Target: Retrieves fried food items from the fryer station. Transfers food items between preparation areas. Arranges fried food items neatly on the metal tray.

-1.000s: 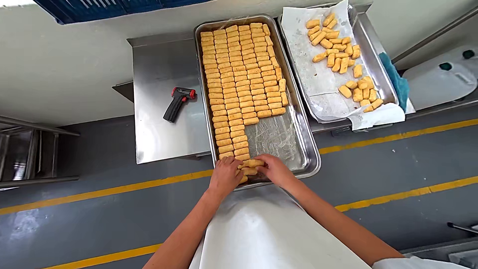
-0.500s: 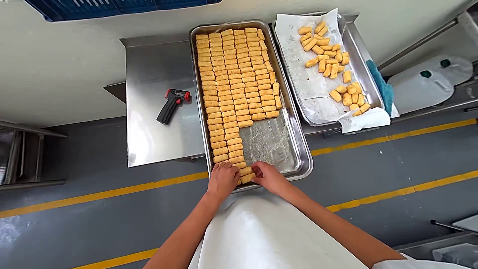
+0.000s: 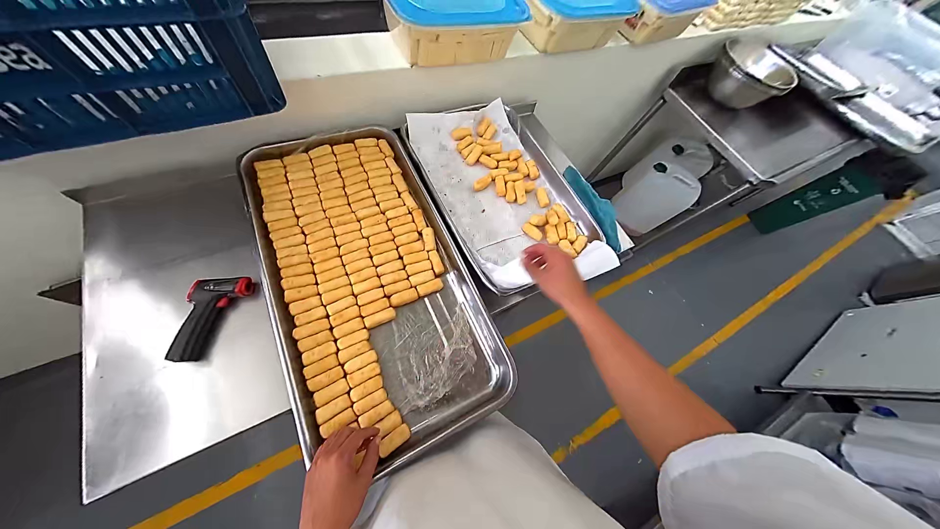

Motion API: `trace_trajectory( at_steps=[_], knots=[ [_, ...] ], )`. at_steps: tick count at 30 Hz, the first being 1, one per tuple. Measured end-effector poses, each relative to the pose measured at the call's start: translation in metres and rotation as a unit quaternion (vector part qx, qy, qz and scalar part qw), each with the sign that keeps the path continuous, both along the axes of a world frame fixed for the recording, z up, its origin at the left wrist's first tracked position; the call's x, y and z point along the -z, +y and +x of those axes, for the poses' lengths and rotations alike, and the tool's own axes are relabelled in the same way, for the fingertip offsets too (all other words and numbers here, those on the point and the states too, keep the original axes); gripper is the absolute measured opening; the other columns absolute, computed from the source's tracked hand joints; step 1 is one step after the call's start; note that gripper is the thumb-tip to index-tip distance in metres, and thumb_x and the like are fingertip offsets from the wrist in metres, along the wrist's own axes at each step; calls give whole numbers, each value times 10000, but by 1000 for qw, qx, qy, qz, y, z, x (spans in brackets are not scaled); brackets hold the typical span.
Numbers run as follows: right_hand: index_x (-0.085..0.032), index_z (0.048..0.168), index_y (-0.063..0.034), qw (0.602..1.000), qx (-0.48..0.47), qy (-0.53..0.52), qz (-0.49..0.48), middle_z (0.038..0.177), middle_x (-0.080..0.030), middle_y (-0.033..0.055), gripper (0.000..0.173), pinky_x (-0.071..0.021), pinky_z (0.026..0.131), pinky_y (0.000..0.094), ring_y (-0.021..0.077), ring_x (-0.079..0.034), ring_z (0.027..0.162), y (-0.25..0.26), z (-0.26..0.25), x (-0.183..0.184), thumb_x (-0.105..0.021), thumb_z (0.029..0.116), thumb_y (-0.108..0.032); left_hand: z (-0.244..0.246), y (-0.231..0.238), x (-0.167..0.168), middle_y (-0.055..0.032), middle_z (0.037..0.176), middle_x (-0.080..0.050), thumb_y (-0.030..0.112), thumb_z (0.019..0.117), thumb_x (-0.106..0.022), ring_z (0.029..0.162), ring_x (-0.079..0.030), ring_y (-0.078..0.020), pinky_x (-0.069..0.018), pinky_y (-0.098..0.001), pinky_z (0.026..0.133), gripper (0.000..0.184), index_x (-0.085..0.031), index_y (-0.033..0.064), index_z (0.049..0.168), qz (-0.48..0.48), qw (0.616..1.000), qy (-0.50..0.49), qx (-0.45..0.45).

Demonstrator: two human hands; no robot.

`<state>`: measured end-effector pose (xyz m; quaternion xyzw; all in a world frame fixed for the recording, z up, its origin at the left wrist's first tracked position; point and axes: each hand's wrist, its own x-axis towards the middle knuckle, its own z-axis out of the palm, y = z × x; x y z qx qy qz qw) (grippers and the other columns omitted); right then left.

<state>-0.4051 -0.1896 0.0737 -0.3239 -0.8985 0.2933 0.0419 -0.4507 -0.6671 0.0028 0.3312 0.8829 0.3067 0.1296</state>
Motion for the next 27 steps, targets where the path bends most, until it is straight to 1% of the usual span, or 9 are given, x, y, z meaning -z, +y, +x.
trace_trajectory(
  at_steps=[4, 6, 8, 11, 14, 17, 21, 24, 27],
  knots=[
    [-648, 1293, 8, 996, 65, -32, 58, 1243, -660, 266, 380, -499, 977, 646, 439, -643, 1153, 118, -16, 13, -652, 983, -211, 9, 19, -10, -87, 890, -739, 198, 938, -615, 846, -720, -239, -594, -438, 797, 226, -787, 68, 1008, 5, 999, -7, -32],
    [-600, 1383, -6, 991, 0, -84, 100, 1357, -590, 292, 536, -432, 1050, 685, 481, -546, 1291, 143, -33, 26, -748, 902, -191, 13, 33, -17, -93, 904, -741, 195, 946, -611, 856, -721, -239, -596, -440, 793, 233, -786, 62, 1023, -1, 999, -17, -43],
    [-520, 1470, -16, 977, -81, -139, 140, 1449, -522, 301, 746, -279, 1147, 729, 502, -437, 1396, 154, -52, 39, -837, 819, -195, 15, 46, -20, -85, 922, -746, 205, 957, -603, 869, -723, -233, -598, -443, 798, 238, -784, 72, 1036, -9, 999, -20, -50],
    [-432, 1513, 32, 946, -139, -233, 175, 1422, -518, 345, 839, -136, 1182, 756, 525, -438, 1386, 163, -71, 58, -817, 842, -291, 21, 64, -23, -76, 926, -746, 221, 958, -588, 874, -723, -223, -600, -424, 802, 255, -781, 75, 1039, -15, 998, -14, -61],
    [-454, 1482, 41, 939, -177, -240, 173, 1351, -556, 347, 735, -211, 1161, 737, 525, -503, 1310, 167, -81, 64, -768, 901, -281, 28, 82, -25, -79, 933, -747, 225, 947, -588, 880, -726, -227, -604, -431, 798, 260, -781, 75, 1035, -17, 996, -15, -81],
    [-444, 1505, 6, 932, -193, -256, 168, 1375, -554, 311, 789, -314, 1090, 706, 491, -514, 1303, 169, -88, 70, -756, 900, -391, 37, 90, -20, -55, 930, -751, 249, 946, -582, 882, -727, -203, -608, -407, 799, 267, -782, 93, 1031, -18, 995, -13, -94],
    [-589, 1324, 18, 932, -200, -259, 157, 1316, -614, 263, 666, -330, 1077, 678, 438, -562, 1262, 178, -92, 71, -772, 881, -444, 43, 97, -17, -48, 929, -748, 262, 953, -571, 881, -725, -210, -603, -421, 798, 273, -783, 107, 1027, -26, 995, -13, -91],
    [-617, 1268, 51, 955, -191, -183, 137, 1272, -625, 298, 589, -340, 1053, 729, 484, -578, 1223, 172, -87, 57, -790, 884, -361, 34, 96, -28, -88, 996, -751, 241, 981, -584, 949, -726, -255, -596, -472, 855, 266, -773, 79, 1074, -36, 993, -41, -101],
    [-567, 1341, 59, 978, -185, -76, 60, 1300, -579, 334, 593, -432, 979, 742, 522, -588, 1183, 108, -82, 25, -782, 914, -290, 17, 76, -36, -99, 1024, -749, 234, 1001, -585, 975, -722, -244, -593, -460, 885, 266, -766, 68, 1103, -38, 987, -55, -146]
  ],
)
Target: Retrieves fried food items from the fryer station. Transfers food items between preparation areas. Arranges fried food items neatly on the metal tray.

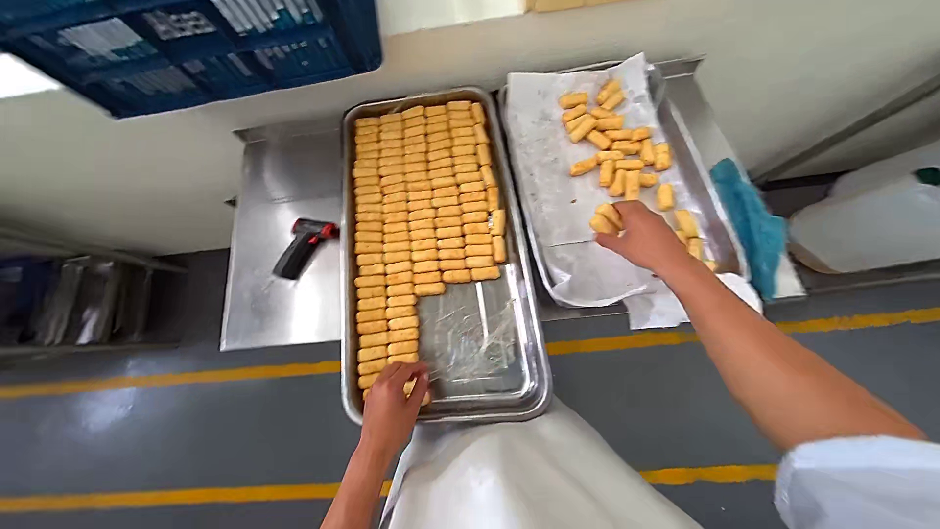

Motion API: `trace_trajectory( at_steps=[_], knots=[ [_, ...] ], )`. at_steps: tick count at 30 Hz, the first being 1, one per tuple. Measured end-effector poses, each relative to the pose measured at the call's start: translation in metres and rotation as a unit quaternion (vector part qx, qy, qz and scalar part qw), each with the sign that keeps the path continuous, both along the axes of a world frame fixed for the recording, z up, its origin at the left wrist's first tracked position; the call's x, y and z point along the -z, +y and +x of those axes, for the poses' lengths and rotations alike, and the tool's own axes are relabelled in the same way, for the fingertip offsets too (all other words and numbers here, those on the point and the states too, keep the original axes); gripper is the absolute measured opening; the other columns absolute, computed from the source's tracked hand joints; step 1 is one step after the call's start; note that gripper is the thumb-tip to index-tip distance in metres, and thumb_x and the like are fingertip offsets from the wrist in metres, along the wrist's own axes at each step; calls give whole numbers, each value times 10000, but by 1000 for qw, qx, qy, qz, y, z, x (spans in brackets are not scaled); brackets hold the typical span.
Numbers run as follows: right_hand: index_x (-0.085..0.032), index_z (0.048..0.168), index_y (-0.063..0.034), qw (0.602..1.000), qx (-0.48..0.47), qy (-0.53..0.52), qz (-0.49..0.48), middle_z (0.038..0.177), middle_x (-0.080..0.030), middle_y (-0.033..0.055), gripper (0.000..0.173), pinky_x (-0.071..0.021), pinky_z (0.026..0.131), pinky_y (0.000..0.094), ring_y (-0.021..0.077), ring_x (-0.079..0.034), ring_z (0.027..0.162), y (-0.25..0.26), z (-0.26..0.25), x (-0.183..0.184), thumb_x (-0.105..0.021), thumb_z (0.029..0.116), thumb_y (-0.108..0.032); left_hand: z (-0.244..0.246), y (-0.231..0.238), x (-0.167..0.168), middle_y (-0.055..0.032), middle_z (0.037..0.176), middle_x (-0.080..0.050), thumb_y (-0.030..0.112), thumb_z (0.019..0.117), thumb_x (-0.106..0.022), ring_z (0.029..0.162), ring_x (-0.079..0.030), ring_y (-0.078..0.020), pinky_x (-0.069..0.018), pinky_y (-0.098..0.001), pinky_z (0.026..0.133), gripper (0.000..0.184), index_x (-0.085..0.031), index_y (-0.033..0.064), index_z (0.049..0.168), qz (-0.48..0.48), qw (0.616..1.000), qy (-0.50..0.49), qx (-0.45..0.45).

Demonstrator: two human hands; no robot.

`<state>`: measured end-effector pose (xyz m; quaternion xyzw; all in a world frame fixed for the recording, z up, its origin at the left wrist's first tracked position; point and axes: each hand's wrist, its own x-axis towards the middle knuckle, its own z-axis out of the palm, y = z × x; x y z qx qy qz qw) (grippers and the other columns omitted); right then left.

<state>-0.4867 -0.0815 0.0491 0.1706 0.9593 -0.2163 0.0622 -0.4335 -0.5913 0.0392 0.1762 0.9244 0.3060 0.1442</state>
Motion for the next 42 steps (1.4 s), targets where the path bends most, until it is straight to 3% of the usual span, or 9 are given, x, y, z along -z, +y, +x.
trace_trajectory(
  at_steps=[4, 7, 10, 16, 27, 31, 35, 38, 42],
  knots=[
    [-587, 1384, -53, 992, -75, -18, -98, 1300, -601, 237, 583, -557, 892, 628, 414, -662, 1081, -149, 29, -23, -812, 889, -262, -28, -30, -5, -93, 1016, -738, 179, 990, -634, 962, -709, -234, -585, -465, 878, 206, -760, 68, 1110, 16, 998, 9, -54],
    [-617, 1379, -121, 974, -185, -78, -107, 1313, -620, 163, 568, -572, 861, 599, 369, -668, 1096, -246, 50, 0, -820, 871, -274, -46, -44, -13, -97, 1023, -732, 157, 994, -652, 949, -705, -231, -586, -470, 867, 187, -750, 59, 1119, 22, 998, 10, -63],
    [-614, 1380, -116, 962, -225, -117, -102, 1305, -603, 177, 553, -569, 870, 575, 384, -642, 1131, -301, 51, 31, -808, 868, -198, -54, -52, -11, -90, 1036, -727, 152, 996, -645, 952, -703, -215, -588, -449, 866, 186, -748, 67, 1125, 28, 999, 5, -37],
    [-510, 1487, -49, 986, -86, -9, -144, 1458, -514, 228, 623, -552, 995, 533, 401, -614, 1225, -326, 15, 56, -758, 918, -100, -48, -69, 9, -69, 1025, -733, 175, 981, -645, 965, -706, -204, -591, -439, 868, 188, -760, 83, 1098, 57, 998, -5, 38],
    [-656, 1279, 15, 987, -14, 118, -111, 1329, -597, 238, 398, -562, 980, 503, 380, -639, 1179, -349, 1, 75, -753, 900, -57, -76, -79, 4, -67, 1049, -738, 194, 986, -642, 993, -709, -218, -590, -461, 876, 197, -767, 103, 1107, 65, 991, -2, 116],
    [-645, 1315, -15, 990, -34, 83, -110, 1343, -592, 228, 416, -560, 992, 487, 367, -634, 1197, -342, 1, 72, -741, 915, -75, -97, -20, 7, -155, 1211, -696, 197, 953, -704, 1164, -652, -346, -536, -547, 975, 297, -723, 85, 1228, 16, 980, 55, 189],
    [-609, 1391, -65, 987, -83, 16, -138, 1370, -606, 182, 437, -531, 1020, 532, 331, -633, 1221, -295, 0, 32, -701, 981, -185, -116, 32, 23, -224, 1379, -595, 178, 956, -696, 1315, -538, -419, -421, -596, 1096, 406, -651, 87, 1349, -92, 965, 63, 237],
    [-677, 1310, -109, 996, 36, 51, -58, 1311, -665, 130, 333, -540, 1002, 537, 294, -662, 1183, -196, 11, -3, -621, 1020, -263, -125, 39, 41, -190, 1340, -627, 117, 967, -659, 1277, -570, -395, -447, -574, 1075, 324, -700, 135, 1288, -117, 960, 84, 240],
    [-634, 1323, 7, 973, 220, 16, 64, 1315, -603, 313, 485, -475, 982, 694, 499, -574, 1243, -16, 35, -17, -671, 980, -334, -117, 43, 40, -223, 1285, -652, 67, 934, -680, 1232, -597, -430, -445, -594, 1067, 301, -723, 89, 1232, -102, 968, 99, 205]
  ],
)
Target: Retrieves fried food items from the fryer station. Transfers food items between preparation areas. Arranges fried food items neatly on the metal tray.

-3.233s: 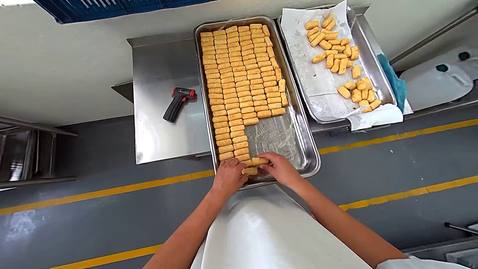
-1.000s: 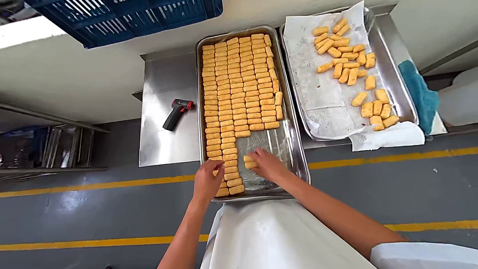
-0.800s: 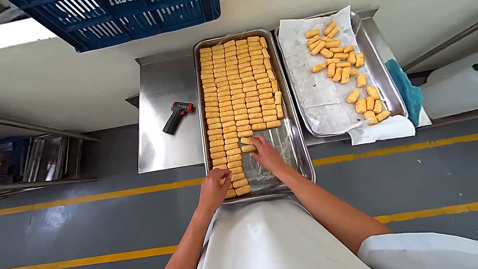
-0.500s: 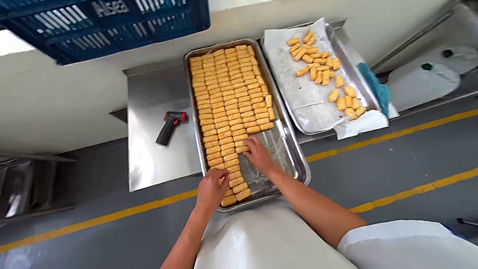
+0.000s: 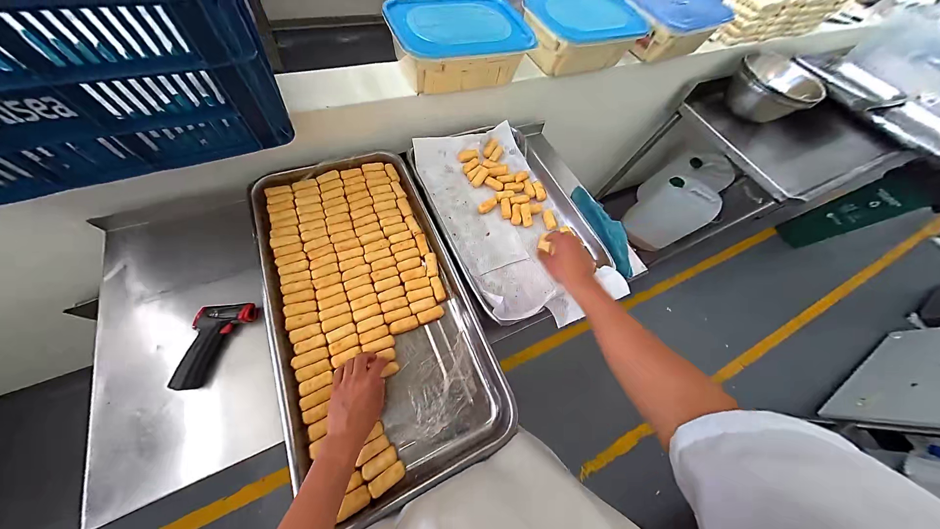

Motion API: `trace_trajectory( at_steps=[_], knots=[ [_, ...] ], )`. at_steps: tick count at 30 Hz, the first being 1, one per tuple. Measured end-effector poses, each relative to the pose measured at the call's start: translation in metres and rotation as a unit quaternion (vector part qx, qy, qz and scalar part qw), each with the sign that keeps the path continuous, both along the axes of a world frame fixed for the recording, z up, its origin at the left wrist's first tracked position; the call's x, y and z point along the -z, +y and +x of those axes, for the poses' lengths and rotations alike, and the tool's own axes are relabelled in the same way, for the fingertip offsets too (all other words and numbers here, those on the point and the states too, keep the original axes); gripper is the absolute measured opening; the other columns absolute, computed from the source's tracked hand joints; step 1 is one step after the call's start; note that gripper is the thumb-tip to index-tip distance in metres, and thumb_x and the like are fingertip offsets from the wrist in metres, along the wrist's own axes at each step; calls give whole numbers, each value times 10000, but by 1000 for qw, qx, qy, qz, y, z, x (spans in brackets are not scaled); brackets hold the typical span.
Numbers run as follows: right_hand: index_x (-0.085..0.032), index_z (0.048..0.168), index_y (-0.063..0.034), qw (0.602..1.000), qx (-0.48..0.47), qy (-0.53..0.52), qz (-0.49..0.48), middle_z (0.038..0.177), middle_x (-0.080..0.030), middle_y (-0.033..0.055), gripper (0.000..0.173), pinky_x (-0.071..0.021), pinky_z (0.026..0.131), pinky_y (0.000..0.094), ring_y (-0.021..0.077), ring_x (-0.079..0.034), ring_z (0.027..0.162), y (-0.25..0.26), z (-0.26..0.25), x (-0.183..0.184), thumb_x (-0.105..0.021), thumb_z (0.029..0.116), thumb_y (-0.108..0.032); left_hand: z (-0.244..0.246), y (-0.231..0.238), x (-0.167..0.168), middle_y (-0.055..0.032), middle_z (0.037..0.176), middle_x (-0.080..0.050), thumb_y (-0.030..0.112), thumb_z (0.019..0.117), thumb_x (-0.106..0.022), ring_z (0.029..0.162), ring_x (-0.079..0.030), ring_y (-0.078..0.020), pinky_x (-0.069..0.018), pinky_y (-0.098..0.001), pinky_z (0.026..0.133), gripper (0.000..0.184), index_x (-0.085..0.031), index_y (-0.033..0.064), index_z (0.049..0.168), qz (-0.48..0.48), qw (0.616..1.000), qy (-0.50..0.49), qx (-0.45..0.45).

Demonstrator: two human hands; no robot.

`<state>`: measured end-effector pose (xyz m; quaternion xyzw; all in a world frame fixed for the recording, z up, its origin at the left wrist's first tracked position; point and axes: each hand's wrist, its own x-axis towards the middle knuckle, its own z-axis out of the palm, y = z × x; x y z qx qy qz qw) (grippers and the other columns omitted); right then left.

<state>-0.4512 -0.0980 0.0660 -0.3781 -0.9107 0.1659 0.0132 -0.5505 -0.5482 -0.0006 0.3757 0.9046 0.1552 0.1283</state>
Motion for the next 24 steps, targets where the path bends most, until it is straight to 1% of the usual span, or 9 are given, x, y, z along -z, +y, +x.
trace_trajectory(
  at_steps=[1, 3, 5, 8, 11, 16, 20, 22, 24],
  knots=[
    [-603, 1352, 37, 999, 39, -35, 3, 1348, -560, 361, 610, -436, 985, 743, 551, -523, 1281, 33, 8, 6, -706, 949, -410, 3, 2, -1, -227, 1281, -653, 82, 916, -707, 1229, -595, -440, -434, -606, 1074, 316, -723, 80, 1232, 8, 1000, 0, -13],
    [-523, 1416, 66, 989, 87, -116, -12, 1423, -486, 394, 856, -389, 1003, 772, 582, -446, 1347, 70, 18, 20, -725, 890, -579, 10, 6, 0, -222, 1265, -662, 116, 891, -734, 1214, -605, -446, -435, -621, 1068, 341, -719, 77, 1230, 30, 999, 9, -37],
    [-481, 1444, 74, 985, 91, -148, -18, 1426, -480, 394, 967, -402, 997, 759, 577, -454, 1340, 81, 21, 38, -743, 842, -636, 20, 11, -1, -221, 1244, -673, 128, 891, -725, 1193, -617, -455, -448, -639, 1044, 328, -720, 61, 1212, 56, 996, 7, -62],
    [-466, 1417, 105, 991, 74, -116, 7, 1352, -520, 405, 953, -412, 988, 738, 579, -513, 1263, 81, 17, 59, -806, 813, -550, 38, 15, -2, -200, 1223, -682, 174, 916, -679, 1165, -630, -436, -478, -633, 1001, 315, -721, 62, 1207, 81, 991, -6, -108],
    [-476, 1400, 60, 993, 67, -93, 24, 1324, -543, 375, 900, -408, 992, 705, 545, -550, 1223, 84, 22, 73, -813, 796, -517, 49, 16, -6, -198, 1229, -680, 194, 928, -671, 1169, -631, -427, -491, -621, 993, 317, -716, 54, 1209, 94, 986, -16, -137],
    [-519, 1415, 22, 998, 38, -26, -51, 1360, -503, 421, 795, -287, 1026, 823, 629, -463, 1275, 94, 29, 71, -857, 818, -380, 46, 4, -22, -220, 1289, -648, 178, 944, -714, 1259, -583, -415, -460, -602, 1063, 336, -696, 35, 1247, 80, 974, -57, -205],
    [-443, 1460, 48, 996, 28, 39, -76, 1373, -470, 439, 793, -313, 995, 831, 644, -454, 1269, 62, 24, 29, -825, 856, -294, 32, -13, -37, -189, 1340, -622, 192, 963, -706, 1275, -571, -381, -473, -584, 1050, 351, -674, 71, 1290, 91, 960, -64, -256],
    [-431, 1469, 37, 993, -16, 65, -101, 1388, -464, 423, 777, -376, 973, 808, 632, -478, 1252, 10, 19, 2, -822, 858, -243, 29, -24, -36, -194, 1322, -628, 181, 955, -714, 1254, -579, -384, -476, -585, 1041, 348, -682, 62, 1280, 112, 956, -57, -263],
    [-466, 1448, 11, 983, -86, 71, -148, 1380, -494, 368, 755, -441, 979, 742, 562, -523, 1236, -65, 12, -15, -845, 828, -191, 28, -33, -33, -198, 1303, -633, 174, 948, -720, 1231, -586, -388, -481, -576, 1033, 345, -685, 56, 1270, 121, 956, -58, -261]
  ],
)
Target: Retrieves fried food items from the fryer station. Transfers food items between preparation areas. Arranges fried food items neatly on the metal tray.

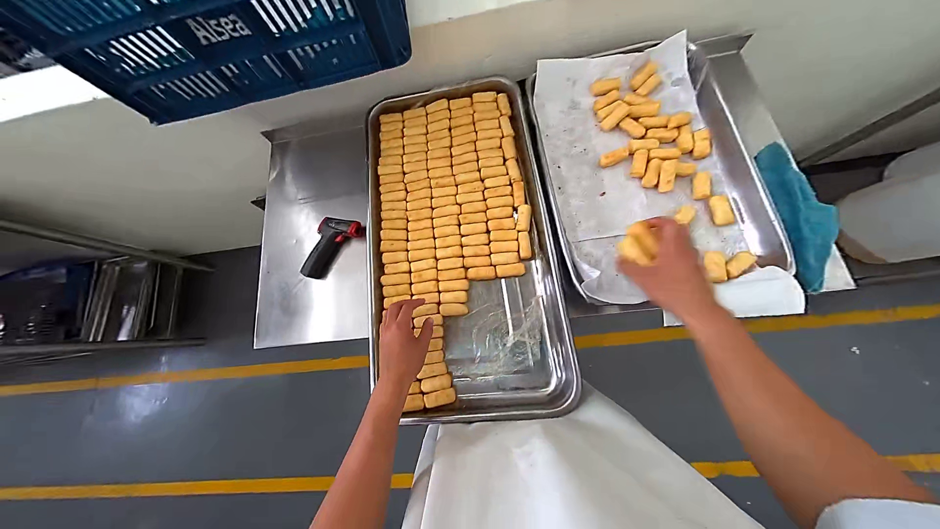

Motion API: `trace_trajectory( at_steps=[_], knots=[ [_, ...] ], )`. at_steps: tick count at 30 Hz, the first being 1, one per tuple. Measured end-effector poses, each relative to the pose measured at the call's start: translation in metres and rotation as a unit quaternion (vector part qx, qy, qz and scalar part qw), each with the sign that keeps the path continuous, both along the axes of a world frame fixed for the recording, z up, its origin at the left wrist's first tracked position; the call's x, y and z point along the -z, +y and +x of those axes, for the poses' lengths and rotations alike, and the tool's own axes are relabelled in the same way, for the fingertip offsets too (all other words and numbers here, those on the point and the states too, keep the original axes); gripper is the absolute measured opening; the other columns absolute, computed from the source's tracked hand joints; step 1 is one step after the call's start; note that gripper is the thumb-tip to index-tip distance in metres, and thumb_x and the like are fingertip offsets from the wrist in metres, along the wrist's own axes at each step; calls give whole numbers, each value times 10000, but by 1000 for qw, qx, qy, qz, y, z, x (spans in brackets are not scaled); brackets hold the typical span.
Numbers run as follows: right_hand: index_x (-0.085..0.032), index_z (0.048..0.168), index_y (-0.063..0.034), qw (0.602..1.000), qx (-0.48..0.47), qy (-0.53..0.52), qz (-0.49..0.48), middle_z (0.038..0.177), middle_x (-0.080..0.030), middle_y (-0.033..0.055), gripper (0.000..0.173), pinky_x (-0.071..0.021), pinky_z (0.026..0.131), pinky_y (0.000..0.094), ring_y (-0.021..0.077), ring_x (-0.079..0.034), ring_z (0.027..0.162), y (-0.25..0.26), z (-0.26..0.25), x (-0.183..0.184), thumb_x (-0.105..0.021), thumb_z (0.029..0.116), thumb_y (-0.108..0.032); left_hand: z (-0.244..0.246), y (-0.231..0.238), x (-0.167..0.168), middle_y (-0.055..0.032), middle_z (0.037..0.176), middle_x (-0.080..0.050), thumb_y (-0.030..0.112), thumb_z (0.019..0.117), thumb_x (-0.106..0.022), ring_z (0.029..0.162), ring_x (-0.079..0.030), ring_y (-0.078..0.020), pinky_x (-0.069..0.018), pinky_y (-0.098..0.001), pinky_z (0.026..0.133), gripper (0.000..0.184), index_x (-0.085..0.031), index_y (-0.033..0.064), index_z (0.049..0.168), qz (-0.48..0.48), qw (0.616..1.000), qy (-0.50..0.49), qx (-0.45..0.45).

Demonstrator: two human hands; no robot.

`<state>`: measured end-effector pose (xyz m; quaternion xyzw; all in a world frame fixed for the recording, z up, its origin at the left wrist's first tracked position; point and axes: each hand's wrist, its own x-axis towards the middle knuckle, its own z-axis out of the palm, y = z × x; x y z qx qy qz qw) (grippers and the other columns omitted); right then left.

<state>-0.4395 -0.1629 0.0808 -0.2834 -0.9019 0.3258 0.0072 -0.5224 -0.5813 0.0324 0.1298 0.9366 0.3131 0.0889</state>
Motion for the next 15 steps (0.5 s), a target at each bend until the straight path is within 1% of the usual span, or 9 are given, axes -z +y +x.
trace_trajectory(
  at_steps=[1, 3, 4, 6, 8, 9, 11, 13, 15],
  knots=[
    [-491, 1428, -3, 999, -49, -3, -14, 1355, -524, 333, 748, -467, 988, 701, 518, -549, 1224, -41, -2, -1, -856, 802, -191, 0, -4, 2, -192, 1302, -634, 179, 949, -720, 1230, -586, -383, -481, -573, 1034, 344, -685, 60, 1269, -2, 1000, -4, 3],
    [-550, 1387, -36, 985, -172, -15, -18, 1334, -571, 264, 723, -457, 1035, 652, 449, -561, 1241, -119, -6, 12, -879, 774, -233, 2, -9, 4, -184, 1305, -637, 186, 953, -713, 1239, -586, -377, -480, -579, 1035, 342, -683, 68, 1273, -5, 1000, -11, 16],
    [-576, 1368, -61, 973, -232, -19, -1, 1328, -591, 235, 702, -450, 1034, 645, 430, -564, 1249, -152, -7, 24, -880, 767, -256, 2, -13, 5, -174, 1314, -632, 195, 960, -705, 1247, -583, -367, -477, -578, 1039, 345, -678, 78, 1283, -6, 1000, -14, 25],
    [-605, 1353, -120, 944, -329, -21, 33, 1320, -607, 190, 679, -450, 1030, 621, 402, -567, 1246, -204, -10, 51, -880, 749, -258, 3, -21, 8, -161, 1308, -633, 191, 962, -697, 1239, -587, -352, -482, -570, 1037, 339, -677, 82, 1282, 3, 999, -4, 50],
    [-607, 1381, -151, 914, -401, 5, 67, 1374, -583, 197, 683, -443, 1043, 620, 406, -549, 1286, -233, -9, 78, -884, 762, -241, 6, -30, 8, -163, 1303, -633, 177, 964, -692, 1235, -587, -351, -482, -569, 1030, 325, -675, 69, 1270, 14, 997, 2, 70],
    [-599, 1391, -161, 906, -416, 14, 79, 1412, -559, 198, 678, -440, 1052, 620, 408, -526, 1321, -241, -6, 86, -885, 782, -244, 7, -35, 7, -164, 1299, -635, 174, 964, -692, 1236, -588, -350, -485, -567, 1031, 324, -674, 66, 1270, 17, 997, 3, 78],
    [-581, 1432, -170, 920, -385, 19, 76, 1483, -514, 196, 681, -420, 1102, 605, 398, -480, 1389, -247, 1, 93, -865, 816, -230, 6, -44, 6, -159, 1278, -644, 180, 960, -696, 1215, -599, -345, -502, -549, 1014, 328, -679, 75, 1271, 22, 996, 7, 87],
    [-538, 1475, -114, 951, -305, 15, 45, 1513, -483, 219, 736, -410, 1128, 592, 417, -477, 1388, -250, 13, 98, -861, 826, -242, 7, -54, 9, -154, 1269, -650, 185, 957, -700, 1208, -599, -342, -495, -550, 1010, 330, -683, 80, 1269, 31, 996, 6, 89],
    [-496, 1494, -46, 969, -245, 17, 20, 1478, -503, 230, 798, -447, 1107, 553, 418, -506, 1345, -255, 19, 106, -871, 816, -236, 9, -62, 13, -154, 1269, -651, 175, 954, -700, 1222, -596, -342, -489, -554, 1023, 328, -681, 73, 1265, 38, 995, 3, 94]
  ],
)
